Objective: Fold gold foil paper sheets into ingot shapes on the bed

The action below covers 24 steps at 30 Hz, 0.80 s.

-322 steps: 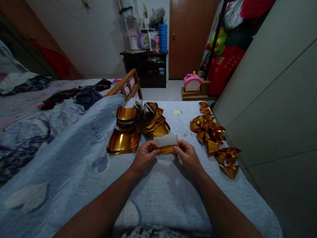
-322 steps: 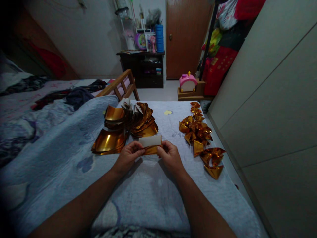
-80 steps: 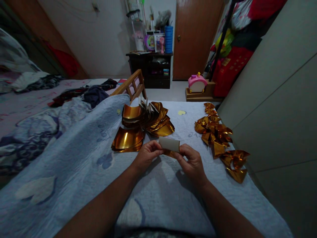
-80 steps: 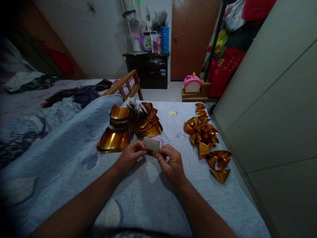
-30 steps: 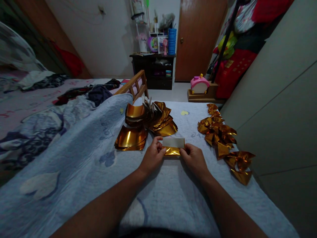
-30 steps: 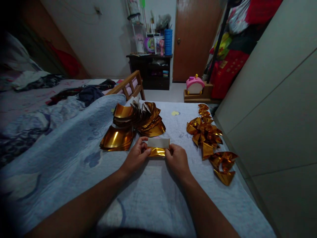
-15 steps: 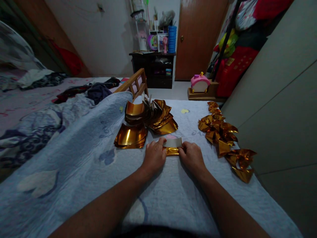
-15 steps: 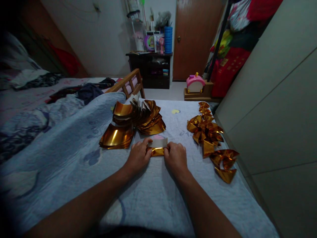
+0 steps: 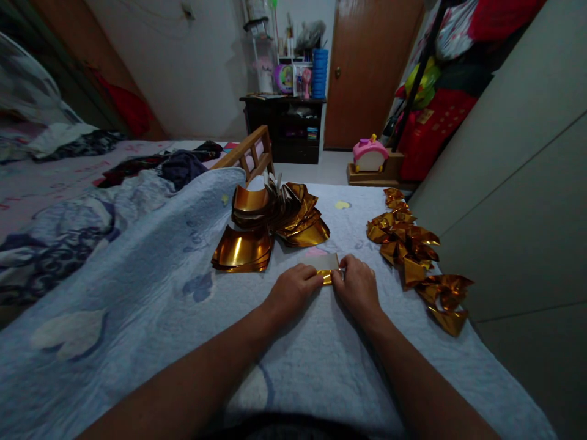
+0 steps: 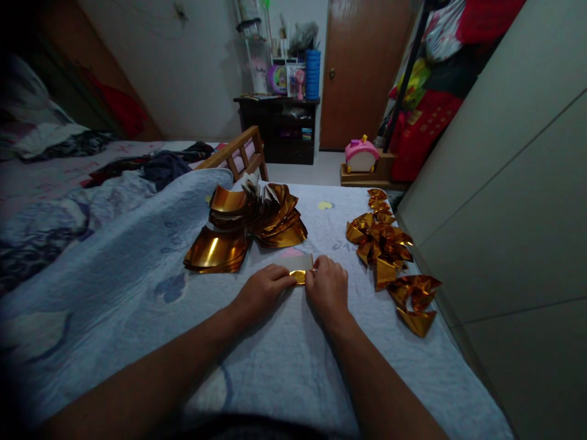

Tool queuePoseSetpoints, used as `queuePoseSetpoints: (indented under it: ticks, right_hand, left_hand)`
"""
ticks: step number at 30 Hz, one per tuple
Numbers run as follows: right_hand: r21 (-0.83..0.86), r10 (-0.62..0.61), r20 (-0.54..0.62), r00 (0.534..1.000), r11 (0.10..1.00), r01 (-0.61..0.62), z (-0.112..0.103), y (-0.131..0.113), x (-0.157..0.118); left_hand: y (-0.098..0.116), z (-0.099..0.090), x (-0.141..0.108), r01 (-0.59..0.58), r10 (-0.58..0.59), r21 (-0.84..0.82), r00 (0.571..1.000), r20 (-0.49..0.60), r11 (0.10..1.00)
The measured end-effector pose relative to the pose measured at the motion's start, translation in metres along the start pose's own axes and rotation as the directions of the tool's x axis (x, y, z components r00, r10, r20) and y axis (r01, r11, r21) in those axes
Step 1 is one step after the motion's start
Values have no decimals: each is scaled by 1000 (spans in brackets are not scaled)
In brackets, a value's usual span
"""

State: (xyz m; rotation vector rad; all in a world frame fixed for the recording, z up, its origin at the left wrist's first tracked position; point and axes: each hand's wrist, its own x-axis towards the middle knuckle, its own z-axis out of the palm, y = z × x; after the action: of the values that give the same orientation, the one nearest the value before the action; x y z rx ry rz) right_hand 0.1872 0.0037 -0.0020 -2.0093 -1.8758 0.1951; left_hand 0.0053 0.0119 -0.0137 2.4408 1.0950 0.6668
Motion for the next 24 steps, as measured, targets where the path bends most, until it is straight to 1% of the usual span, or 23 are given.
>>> queuePoseSetpoints:
  ticks: [2,4,6,8,9,10,13,16,20,24]
  right_hand:
    - [10,-19,-50,999,1000,20,2,1,0]
    - [21,-96,-57,994,995,98,4,2,0]
    - [73,-231,-4,973,970,231,6,2,1]
    - [169,-367,64,928,921,352,8,2,2]
    - [200,-405,82,911,902,383,9,3,2]
    - [209,-417,91,904,896,392,10,2,2]
    - [164,-381,94,920,917,363,11,0,1]
    - [84,-331,99,939,943,323,9,-6,-1]
    - [-34,-279,125,952,958,286,5,-14,-5]
    - [-79,-277,114,954,955,286,5,-18,-7]
  left_hand:
    - [3,0,-2,30,-34,-95,999,-42,995]
    - [7,-1,-4,59,-67,-134,996,-56,989]
    - [11,-2,-5,71,-75,-105,997,-32,992]
    - [15,-3,-5,64,-64,-45,998,8,997]
    - [16,-3,-5,58,-58,-16,998,26,998]
    - [17,-4,-5,51,-52,10,998,41,999]
    - [18,-5,-6,35,-41,68,996,77,997]
    - [17,-9,-8,58,-67,98,994,89,994]
    - [13,-16,-9,93,-99,87,993,59,992]
    - [9,-17,-4,112,-112,73,994,-2,991]
